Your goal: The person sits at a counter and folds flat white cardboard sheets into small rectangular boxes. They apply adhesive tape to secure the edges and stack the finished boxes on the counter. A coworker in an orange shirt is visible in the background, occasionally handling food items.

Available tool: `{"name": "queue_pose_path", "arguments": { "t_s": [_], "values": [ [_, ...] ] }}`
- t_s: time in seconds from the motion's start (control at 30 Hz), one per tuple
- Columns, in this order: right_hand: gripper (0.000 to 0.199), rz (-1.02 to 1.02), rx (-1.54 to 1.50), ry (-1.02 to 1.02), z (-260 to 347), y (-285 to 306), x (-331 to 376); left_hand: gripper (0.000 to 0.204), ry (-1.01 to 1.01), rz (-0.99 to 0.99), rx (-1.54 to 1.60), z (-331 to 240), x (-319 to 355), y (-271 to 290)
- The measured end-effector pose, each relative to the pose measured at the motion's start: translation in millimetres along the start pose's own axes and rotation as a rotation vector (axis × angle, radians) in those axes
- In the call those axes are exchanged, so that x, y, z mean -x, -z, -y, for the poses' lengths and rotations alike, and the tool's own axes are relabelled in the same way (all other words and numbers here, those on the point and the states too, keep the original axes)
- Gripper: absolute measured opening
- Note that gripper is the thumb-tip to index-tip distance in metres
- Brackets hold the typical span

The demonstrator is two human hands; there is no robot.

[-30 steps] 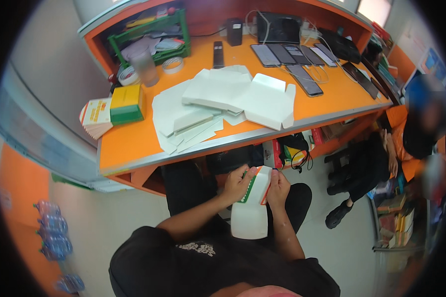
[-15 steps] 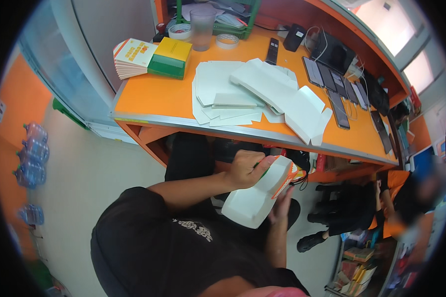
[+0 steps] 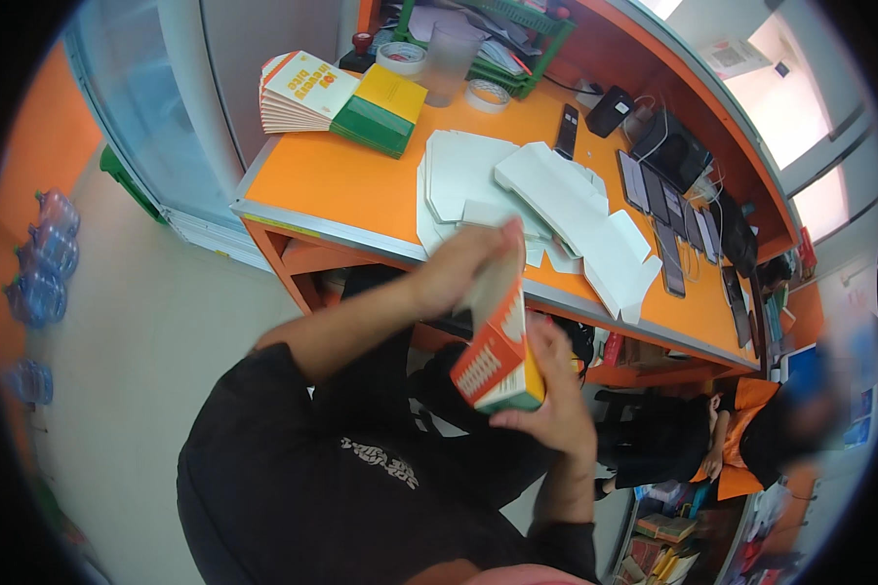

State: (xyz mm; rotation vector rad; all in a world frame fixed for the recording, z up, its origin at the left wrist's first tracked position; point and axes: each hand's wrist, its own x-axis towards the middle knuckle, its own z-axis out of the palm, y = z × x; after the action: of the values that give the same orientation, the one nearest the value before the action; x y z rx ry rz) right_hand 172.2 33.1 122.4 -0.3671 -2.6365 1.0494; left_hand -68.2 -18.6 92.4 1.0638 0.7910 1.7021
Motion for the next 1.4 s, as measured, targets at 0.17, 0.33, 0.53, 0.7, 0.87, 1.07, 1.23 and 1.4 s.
{"name": "queue_pose_path", "arguments": {
  "t_s": [0.17, 0.33, 0.53, 0.7, 0.87, 1.07, 1.23, 1.4],
  "values": [
    [0.104, -0.227, 0.316, 0.267, 45.1, 39.8, -136.1, 0.05, -0.312, -0.456, -0.256, -149.2, -24.2, 86.2],
    [0.09, -0.324, 0.434, 0.403, 42.8, 34.0, -268.3, 0.057, -0.117, -0.513, -0.504, -235.6, -36.3, 161.1],
    [0.096, -0.225, 0.522, 0.299, 30.9, -34.4, -359.4, 0.052, 0.126, -0.618, -1.315, -251.2, -21.9, 262.1],
    [0.1, 0.064, 0.644, 0.136, 41.4, -59.4, -378.0, 0.051, 0.04, -0.602, -1.589, -220.2, -14.6, 317.1],
    [0.1, 0.041, 0.665, 0.125, 37.6, -87.3, -380.3, 0.032, 0.01, -0.589, -2.018, -181.9, -11.8, 312.0],
    [0.095, 0.036, 0.605, 0.113, 32.5, -90.9, -374.6, 0.023, -0.09, -0.378, -1.92, -172.1, -19.7, 236.5],
    [0.097, 0.04, 0.563, 0.129, 26.8, -83.3, -373.9, 0.034, 0.165, -0.221, -1.891, -153.7, -24.2, 236.2],
    [0.098, -0.065, 0.408, 0.172, 24.5, -88.2, -376.1, 0.051, 0.346, -0.297, -1.433, -161.1, -18.4, 269.4]
  ]
}}
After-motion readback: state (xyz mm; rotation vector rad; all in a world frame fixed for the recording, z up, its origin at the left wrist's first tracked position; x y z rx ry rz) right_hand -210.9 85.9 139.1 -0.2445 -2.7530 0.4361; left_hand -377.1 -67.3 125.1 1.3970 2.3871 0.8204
